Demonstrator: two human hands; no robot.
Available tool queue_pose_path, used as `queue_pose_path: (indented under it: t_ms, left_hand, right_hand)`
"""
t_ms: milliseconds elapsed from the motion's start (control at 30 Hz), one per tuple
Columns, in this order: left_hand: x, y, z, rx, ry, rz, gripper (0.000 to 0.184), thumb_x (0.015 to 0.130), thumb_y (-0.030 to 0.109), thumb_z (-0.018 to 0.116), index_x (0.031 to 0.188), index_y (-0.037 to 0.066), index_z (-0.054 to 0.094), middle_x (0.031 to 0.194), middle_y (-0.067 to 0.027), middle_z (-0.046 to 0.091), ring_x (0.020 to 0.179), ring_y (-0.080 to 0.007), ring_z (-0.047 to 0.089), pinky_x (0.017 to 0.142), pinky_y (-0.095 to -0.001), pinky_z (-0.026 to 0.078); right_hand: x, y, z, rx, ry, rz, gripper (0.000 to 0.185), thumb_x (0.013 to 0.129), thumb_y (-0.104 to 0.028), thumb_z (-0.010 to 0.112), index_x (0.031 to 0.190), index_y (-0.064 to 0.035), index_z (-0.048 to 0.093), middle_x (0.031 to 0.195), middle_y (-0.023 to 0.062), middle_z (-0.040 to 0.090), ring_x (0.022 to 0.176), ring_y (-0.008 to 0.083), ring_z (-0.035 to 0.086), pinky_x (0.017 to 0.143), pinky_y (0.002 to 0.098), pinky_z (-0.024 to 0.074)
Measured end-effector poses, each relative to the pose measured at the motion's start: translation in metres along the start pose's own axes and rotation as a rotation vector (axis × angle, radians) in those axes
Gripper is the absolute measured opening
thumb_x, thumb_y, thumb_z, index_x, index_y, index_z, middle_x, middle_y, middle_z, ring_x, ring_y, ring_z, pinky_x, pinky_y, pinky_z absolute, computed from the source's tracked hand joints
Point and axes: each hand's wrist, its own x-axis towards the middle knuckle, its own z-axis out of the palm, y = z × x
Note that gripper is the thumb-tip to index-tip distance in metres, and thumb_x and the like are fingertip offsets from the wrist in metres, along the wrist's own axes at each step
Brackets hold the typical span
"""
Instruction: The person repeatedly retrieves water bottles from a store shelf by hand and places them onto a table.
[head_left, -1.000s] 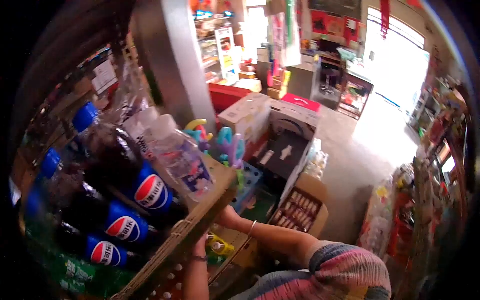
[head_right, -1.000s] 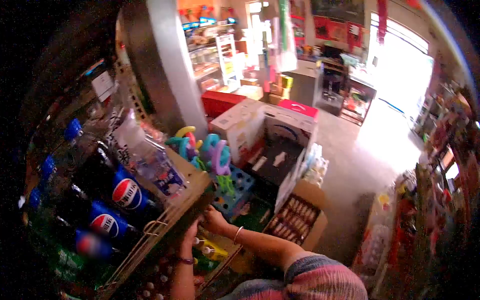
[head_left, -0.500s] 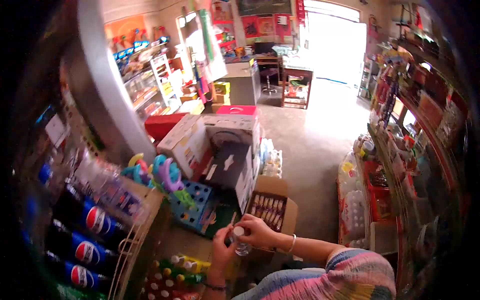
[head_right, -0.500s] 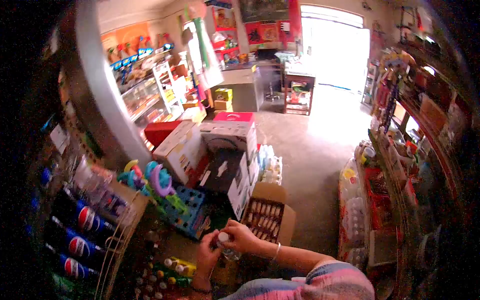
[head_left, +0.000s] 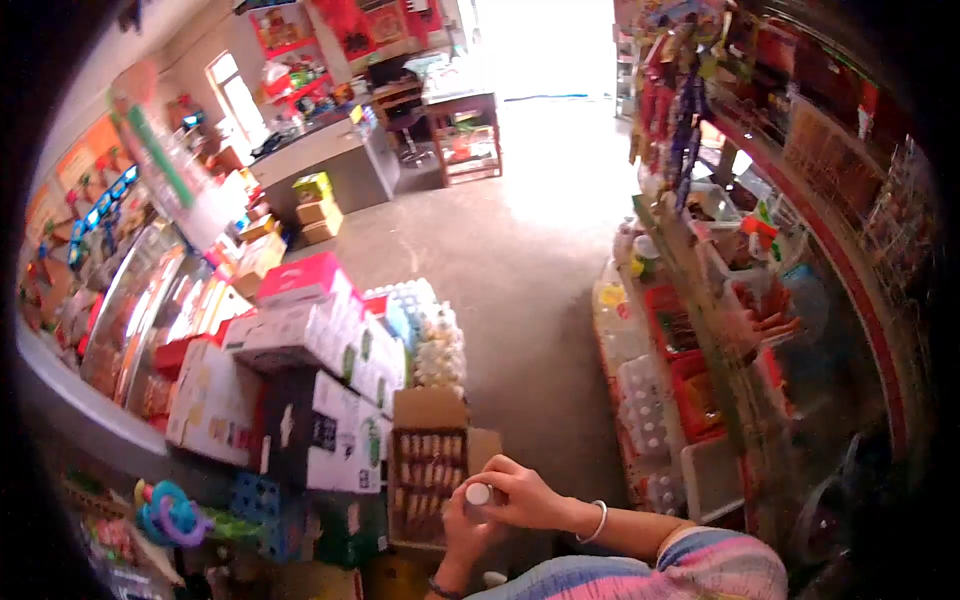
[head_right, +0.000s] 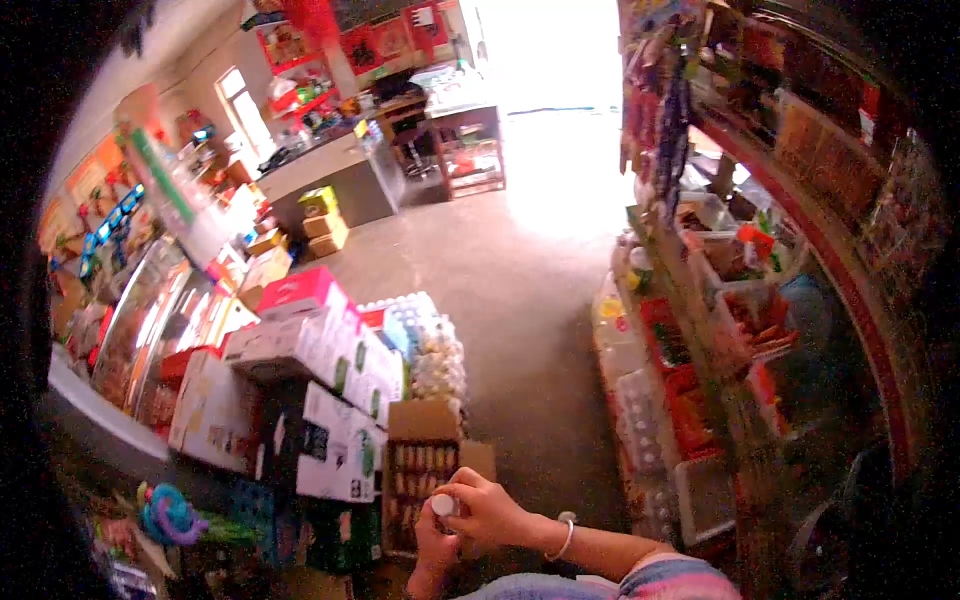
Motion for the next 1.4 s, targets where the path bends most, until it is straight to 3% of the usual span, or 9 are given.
queue_pose_path:
  t_ms: [133,300,433,567,800,1067,1167,1367,1400]
  left_hand:
    - [0.068,0.025,0.053,-0.114,-0.167,-0.061,0.065,0.066,0.018,0.084,0.120,0.003,0.051,0.113,-0.0065,0.058,0.105,-0.0168,0.056,0.090,-0.0326,0.046]
    - [0.142,0.021,0.089,-0.313,-0.208,-0.140,0.064,0.065,0.015,0.085,0.117,0.001,0.050,0.111,-0.0089,0.060,0.103,-0.0181,0.059,0.088,-0.0313,0.049]
    - [0.205,0.022,0.103,-0.421,-0.157,-0.152,0.060,0.064,0.010,0.084,0.113,0.000,0.051,0.104,-0.0112,0.063,0.094,-0.0206,0.063,0.084,-0.0340,0.052]
    - [0.285,0.016,0.105,-0.451,-0.158,-0.185,0.056,0.064,0.006,0.082,0.111,0.001,0.052,0.102,-0.0087,0.063,0.093,-0.0187,0.063,0.084,-0.0332,0.051]
    - [0.461,0.002,0.092,-0.327,-0.168,-0.185,0.067,0.061,0.019,0.086,0.115,-0.002,0.053,0.103,-0.0095,0.063,0.093,-0.0162,0.061,0.083,-0.0314,0.050]
    - [0.628,0.004,0.102,-0.276,-0.201,-0.062,0.068,0.061,0.020,0.086,0.118,0.001,0.054,0.108,-0.0111,0.062,0.098,-0.0176,0.060,0.086,-0.0323,0.049]
    - [0.685,-0.011,0.111,-0.229,-0.176,-0.043,0.069,0.061,0.019,0.086,0.119,0.001,0.053,0.108,-0.0113,0.062,0.099,-0.0180,0.060,0.086,-0.0324,0.049]
    - [0.827,-0.028,0.148,-0.167,-0.107,-0.040,0.070,0.060,0.017,0.086,0.119,0.001,0.052,0.107,-0.0115,0.063,0.099,-0.0180,0.061,0.086,-0.0324,0.049]
    - [0.858,-0.025,0.157,-0.148,-0.104,-0.035,0.070,0.060,0.016,0.086,0.119,0.001,0.052,0.107,-0.0113,0.063,0.099,-0.0180,0.061,0.086,-0.0324,0.049]
  right_hand:
    - [0.018,0.013,-0.074,-0.046,0.100,0.091,0.039,0.075,-0.007,0.072,0.113,-0.0043,0.061,0.100,0.0100,0.055,0.079,0.0204,0.060,0.069,0.0298,0.0518]
    - [0.028,0.067,-0.121,-0.194,0.247,0.109,0.046,0.076,-0.012,0.073,0.119,-0.0046,0.057,0.107,0.0126,0.056,0.088,0.0226,0.060,0.079,0.0313,0.0513]
    - [0.058,0.113,-0.144,-0.150,0.075,0.206,0.059,0.078,-0.025,0.073,0.126,-0.0015,0.049,0.118,0.0174,0.055,0.109,0.0320,0.054,0.094,0.0391,0.0434]
    - [0.120,0.182,-0.162,-0.189,-0.034,0.240,0.064,0.078,-0.027,0.073,0.130,-0.0027,0.045,0.122,0.0185,0.053,0.115,0.0343,0.050,0.096,0.0398,0.0419]
    - [0.291,0.227,-0.197,-0.273,-0.091,0.323,0.061,0.078,-0.027,0.072,0.128,-0.0037,0.046,0.118,0.0190,0.055,0.112,0.0344,0.052,0.095,0.0398,0.0419]
    - [0.436,0.284,-0.249,-0.249,-0.027,0.346,0.055,0.076,-0.024,0.073,0.121,-0.0017,0.050,0.118,0.0181,0.055,0.112,0.0339,0.051,0.097,0.0408,0.0411]
    - [0.484,0.320,-0.269,-0.245,-0.015,0.329,0.048,0.074,-0.023,0.074,0.112,-0.0022,0.053,0.105,0.0173,0.058,0.101,0.0327,0.057,0.088,0.0397,0.0451]
    - [0.600,0.387,-0.339,-0.131,-0.101,0.372,0.047,0.074,-0.026,0.074,0.109,-0.0021,0.055,0.104,0.0164,0.059,0.100,0.0321,0.057,0.086,0.0392,0.0450]
    - [0.622,0.408,-0.351,-0.098,-0.045,0.287,0.045,0.073,-0.025,0.075,0.107,-0.0020,0.055,0.102,0.0170,0.059,0.097,0.0329,0.057,0.084,0.0398,0.0457]
